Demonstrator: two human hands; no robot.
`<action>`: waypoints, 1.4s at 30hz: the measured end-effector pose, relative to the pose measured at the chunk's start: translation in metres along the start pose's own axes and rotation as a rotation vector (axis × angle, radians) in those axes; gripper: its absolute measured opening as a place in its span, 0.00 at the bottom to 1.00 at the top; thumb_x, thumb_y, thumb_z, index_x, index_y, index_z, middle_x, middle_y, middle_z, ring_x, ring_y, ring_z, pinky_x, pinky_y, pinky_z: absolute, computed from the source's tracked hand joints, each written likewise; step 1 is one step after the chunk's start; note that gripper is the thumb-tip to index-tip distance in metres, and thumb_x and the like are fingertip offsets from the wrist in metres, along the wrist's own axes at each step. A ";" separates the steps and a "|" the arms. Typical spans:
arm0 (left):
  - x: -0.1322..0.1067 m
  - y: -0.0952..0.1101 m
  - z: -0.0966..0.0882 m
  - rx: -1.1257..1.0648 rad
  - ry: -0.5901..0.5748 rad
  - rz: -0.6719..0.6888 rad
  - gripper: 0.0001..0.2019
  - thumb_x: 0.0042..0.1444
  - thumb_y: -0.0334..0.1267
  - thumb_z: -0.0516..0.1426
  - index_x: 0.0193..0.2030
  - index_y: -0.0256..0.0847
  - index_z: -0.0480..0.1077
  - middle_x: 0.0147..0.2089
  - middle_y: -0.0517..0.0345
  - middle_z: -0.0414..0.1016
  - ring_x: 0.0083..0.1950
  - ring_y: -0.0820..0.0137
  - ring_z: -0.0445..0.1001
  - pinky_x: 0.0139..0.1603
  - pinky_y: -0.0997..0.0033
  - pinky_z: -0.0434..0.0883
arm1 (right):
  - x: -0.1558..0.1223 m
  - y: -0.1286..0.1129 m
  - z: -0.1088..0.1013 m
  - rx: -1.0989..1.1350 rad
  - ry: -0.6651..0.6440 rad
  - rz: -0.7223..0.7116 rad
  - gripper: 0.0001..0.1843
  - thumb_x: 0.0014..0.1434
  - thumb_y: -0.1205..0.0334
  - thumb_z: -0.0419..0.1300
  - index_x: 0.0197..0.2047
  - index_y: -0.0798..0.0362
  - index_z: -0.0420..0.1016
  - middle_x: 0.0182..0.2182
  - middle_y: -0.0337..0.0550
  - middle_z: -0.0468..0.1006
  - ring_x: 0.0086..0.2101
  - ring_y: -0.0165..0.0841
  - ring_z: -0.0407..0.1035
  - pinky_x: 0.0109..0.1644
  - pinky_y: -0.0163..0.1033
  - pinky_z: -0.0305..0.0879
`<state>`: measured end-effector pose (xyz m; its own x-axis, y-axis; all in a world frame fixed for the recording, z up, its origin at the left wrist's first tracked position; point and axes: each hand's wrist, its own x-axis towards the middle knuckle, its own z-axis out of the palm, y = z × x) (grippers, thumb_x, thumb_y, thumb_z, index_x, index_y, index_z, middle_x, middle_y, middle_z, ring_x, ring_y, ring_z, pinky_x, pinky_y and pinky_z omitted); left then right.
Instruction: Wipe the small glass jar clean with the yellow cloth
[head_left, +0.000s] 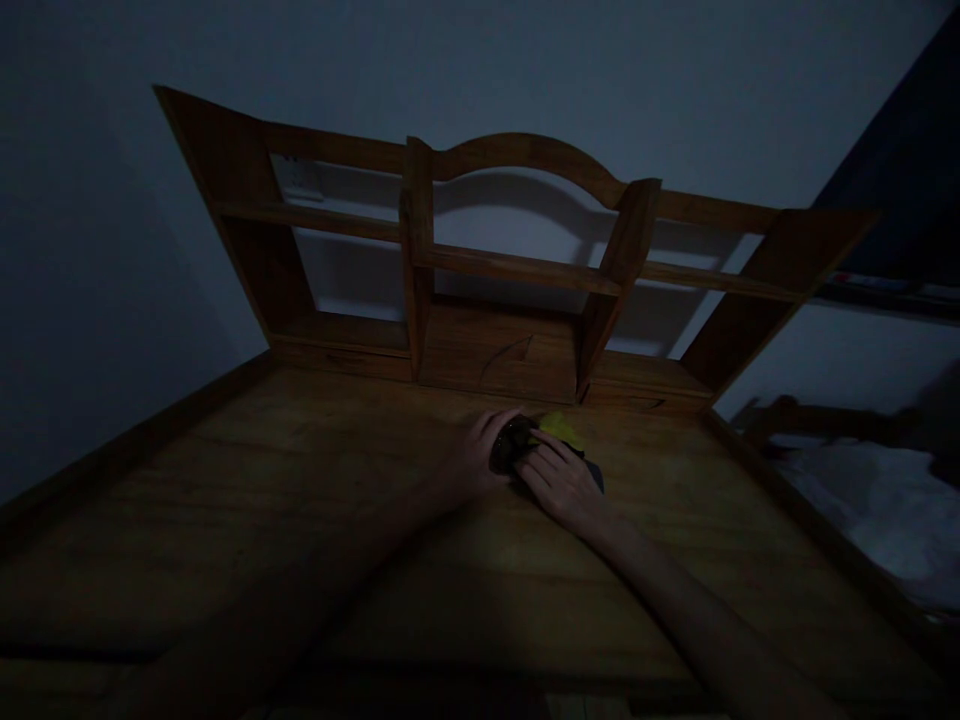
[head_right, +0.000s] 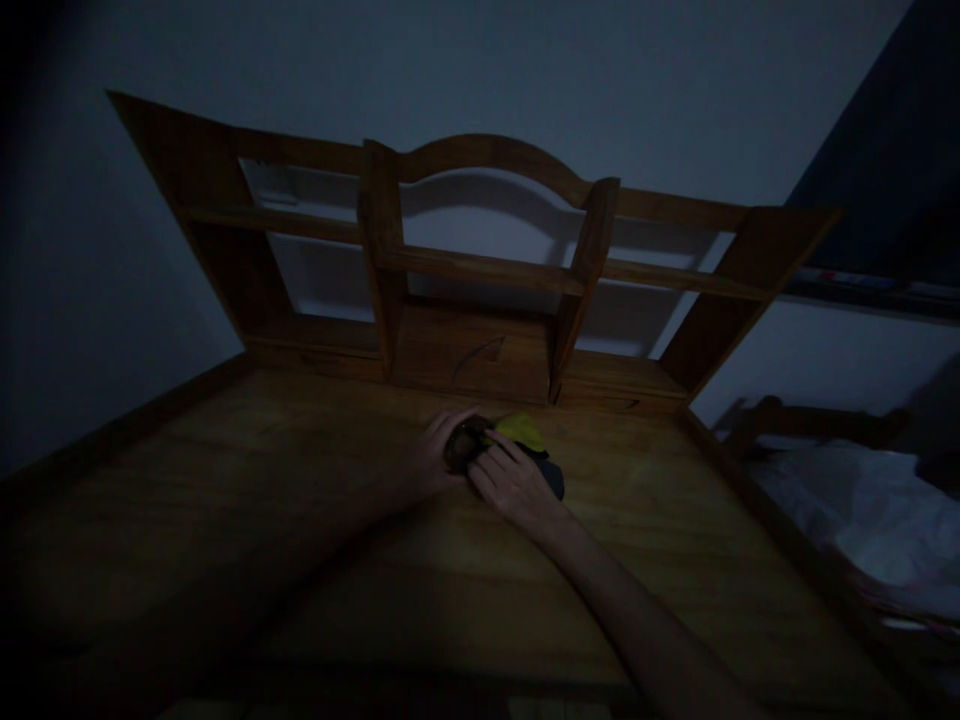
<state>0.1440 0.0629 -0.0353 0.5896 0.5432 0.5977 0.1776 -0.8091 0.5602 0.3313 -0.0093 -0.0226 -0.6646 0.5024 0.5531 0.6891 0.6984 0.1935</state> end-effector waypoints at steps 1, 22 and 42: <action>0.000 -0.001 0.001 0.006 -0.008 0.006 0.40 0.49 0.38 0.65 0.67 0.47 0.52 0.62 0.49 0.60 0.62 0.59 0.62 0.64 0.56 0.62 | 0.000 -0.001 0.001 0.014 0.003 0.001 0.16 0.68 0.73 0.45 0.44 0.53 0.73 0.34 0.46 0.75 0.39 0.38 0.70 0.63 0.56 0.61; -0.005 0.002 -0.005 0.241 0.156 -0.101 0.26 0.57 0.35 0.57 0.62 0.41 0.57 0.58 0.47 0.65 0.59 0.60 0.64 0.62 0.57 0.62 | 0.012 -0.012 -0.002 0.268 0.055 0.158 0.23 0.61 0.76 0.49 0.57 0.53 0.68 0.48 0.50 0.75 0.50 0.41 0.69 0.67 0.62 0.51; -0.003 0.004 0.002 0.243 0.117 -0.128 0.37 0.44 0.51 0.66 0.60 0.42 0.60 0.54 0.46 0.69 0.54 0.51 0.67 0.60 0.50 0.60 | 0.011 -0.011 -0.019 0.338 0.096 0.194 0.10 0.65 0.64 0.57 0.49 0.53 0.73 0.41 0.47 0.78 0.45 0.40 0.72 0.64 0.55 0.60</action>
<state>0.1447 0.0572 -0.0361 0.4577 0.6549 0.6013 0.4367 -0.7547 0.4896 0.3224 -0.0209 -0.0036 -0.4907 0.6025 0.6294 0.6543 0.7319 -0.1905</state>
